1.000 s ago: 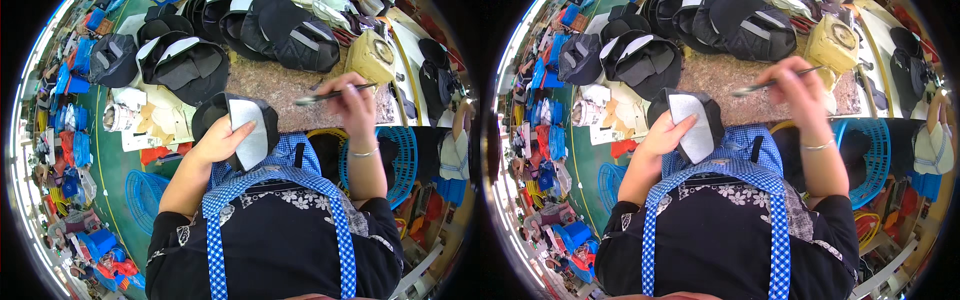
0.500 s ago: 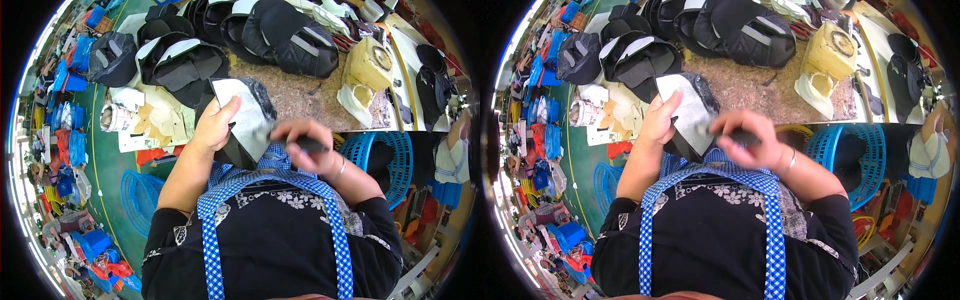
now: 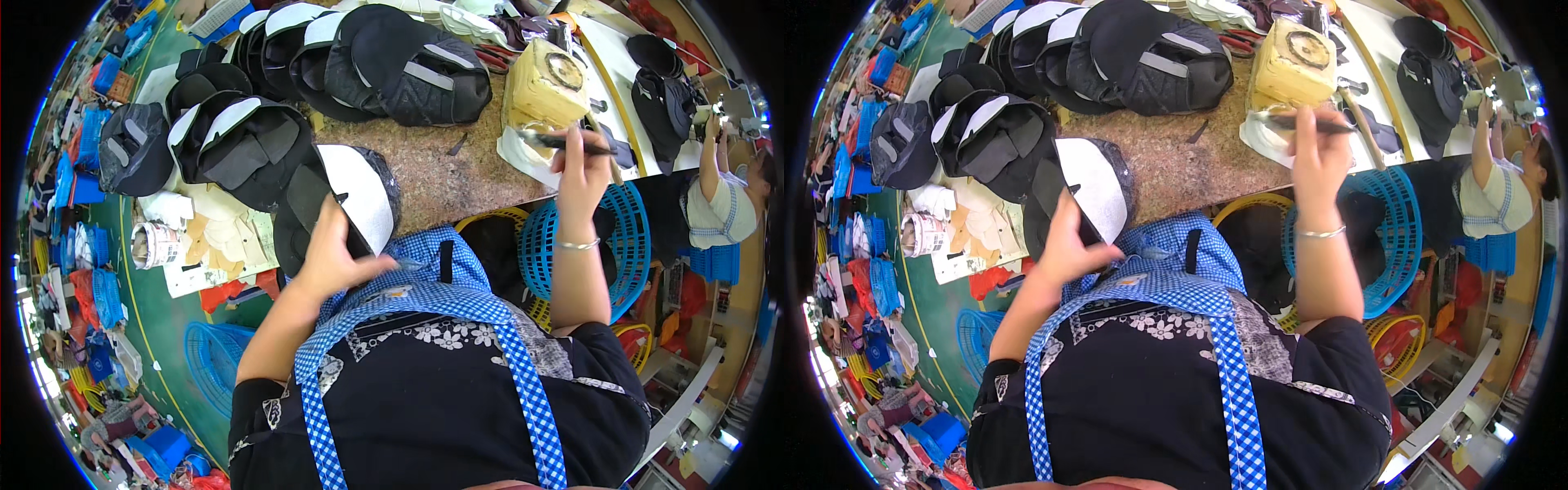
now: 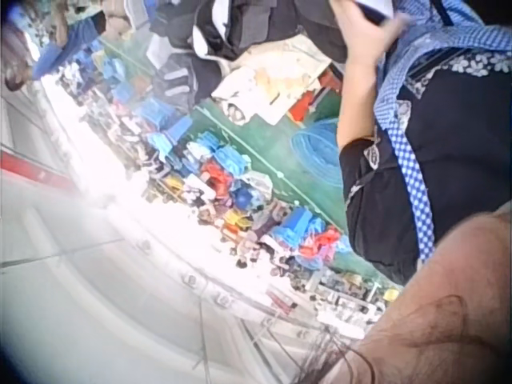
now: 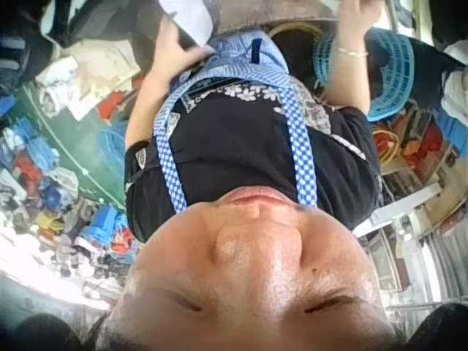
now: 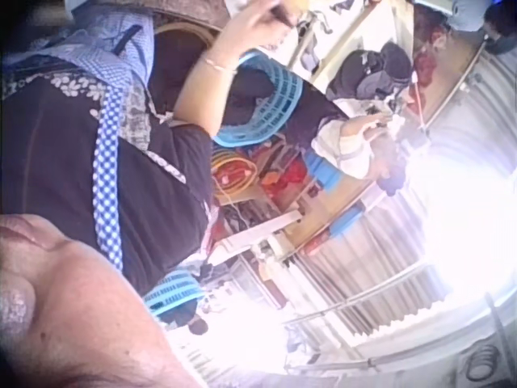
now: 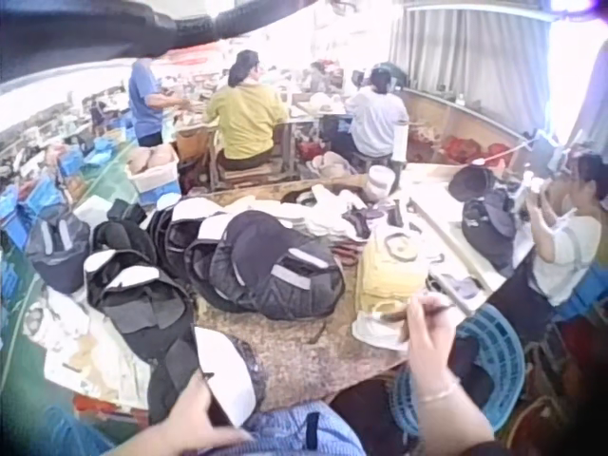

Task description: The person applies adhesive onto cap components using a brush and presses the pieces together by hand before stacking them on the table.

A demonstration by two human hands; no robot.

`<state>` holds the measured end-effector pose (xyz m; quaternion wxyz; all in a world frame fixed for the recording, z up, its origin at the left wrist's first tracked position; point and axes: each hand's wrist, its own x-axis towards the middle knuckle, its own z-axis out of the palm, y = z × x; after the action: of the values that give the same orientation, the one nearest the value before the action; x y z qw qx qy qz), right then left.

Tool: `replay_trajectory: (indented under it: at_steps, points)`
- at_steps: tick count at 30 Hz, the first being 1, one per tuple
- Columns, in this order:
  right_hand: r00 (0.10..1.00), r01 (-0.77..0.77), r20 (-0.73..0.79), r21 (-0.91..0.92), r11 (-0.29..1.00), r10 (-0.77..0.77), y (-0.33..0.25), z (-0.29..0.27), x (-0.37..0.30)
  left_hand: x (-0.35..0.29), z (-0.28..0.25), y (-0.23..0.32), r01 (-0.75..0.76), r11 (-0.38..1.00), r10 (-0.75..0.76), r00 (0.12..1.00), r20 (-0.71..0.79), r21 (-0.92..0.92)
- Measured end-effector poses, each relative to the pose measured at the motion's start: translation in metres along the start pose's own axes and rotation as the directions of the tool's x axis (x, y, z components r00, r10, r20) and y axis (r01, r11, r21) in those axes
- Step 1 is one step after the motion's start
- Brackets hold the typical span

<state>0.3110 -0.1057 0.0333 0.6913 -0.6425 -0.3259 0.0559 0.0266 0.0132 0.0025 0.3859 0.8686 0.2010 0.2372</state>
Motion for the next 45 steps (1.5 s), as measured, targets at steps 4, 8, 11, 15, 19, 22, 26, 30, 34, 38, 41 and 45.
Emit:
replay_trajectory:
  at_steps: [4, 8, 11, 15, 19, 22, 26, 30, 34, 38, 41, 45]
  points:
    - [0.974, 0.219, 0.205, -0.711, 0.668, -0.101, 0.038, -0.022, 0.028, -0.019, 0.017, 0.012, -0.012, 0.813, -0.061, 0.992, 0.107, 0.583]
    - [0.965, -0.260, -0.105, -0.271, 0.927, 0.240, 0.030, -0.059, 0.054, -0.018, -0.013, 0.029, 0.244, 0.969, -0.242, 0.969, -0.052, 0.040]
    - [0.898, -0.433, 0.153, 0.136, 0.891, 0.414, 0.005, -0.048, 0.042, -0.016, -0.029, 0.036, 0.296, 0.784, -0.405, 0.910, -0.089, -0.545]
    - [0.869, -0.251, 0.491, 0.535, 0.807, -0.054, -0.064, 0.040, -0.008, 0.002, -0.039, 0.063, 0.262, 0.353, -0.460, 0.885, 0.077, -0.898]
    - [0.650, 0.356, 0.556, 0.380, 0.853, -0.519, -0.075, 0.085, -0.045, 0.010, -0.041, 0.069, 0.208, 0.074, -0.447, 0.881, 0.154, -0.975]
    - [0.570, 0.193, 0.653, 0.484, 0.854, -0.499, -0.076, 0.084, -0.046, 0.013, -0.038, 0.065, 0.159, 0.039, -0.512, 0.851, 0.116, -0.987]
    - [0.539, 0.510, 0.573, 0.361, 0.781, -0.617, -0.078, 0.104, -0.056, 0.011, -0.036, 0.060, 0.146, -0.015, -0.448, 0.884, 0.137, -0.989]
    - [0.488, 0.438, 0.662, 0.378, 0.816, -0.569, -0.079, 0.099, -0.047, 0.013, -0.033, 0.050, 0.074, -0.027, -0.541, 0.838, 0.076, -0.997]
    - [0.828, 0.301, 0.450, 0.147, 0.942, -0.334, -0.075, 0.104, -0.040, 0.012, -0.032, 0.048, 0.068, -0.047, -0.518, 0.851, 0.082, -0.997]
    - [0.495, 0.343, 0.718, 0.357, 0.869, -0.490, -0.065, 0.096, -0.055, 0.003, -0.032, 0.034, 0.056, -0.138, -0.470, 0.875, 0.115, -0.989]
    - [0.887, -0.168, 0.461, 0.365, 0.916, -0.021, -0.065, 0.085, -0.039, -0.033, -0.017, 0.024, 0.193, 0.126, -0.436, 0.892, 0.121, -0.973]
    - [0.901, -0.234, 0.432, 0.432, 0.871, 0.028, -0.047, 0.086, -0.029, -0.056, -0.047, 0.014, 0.109, 0.560, -0.476, 0.854, -0.211, -0.821]
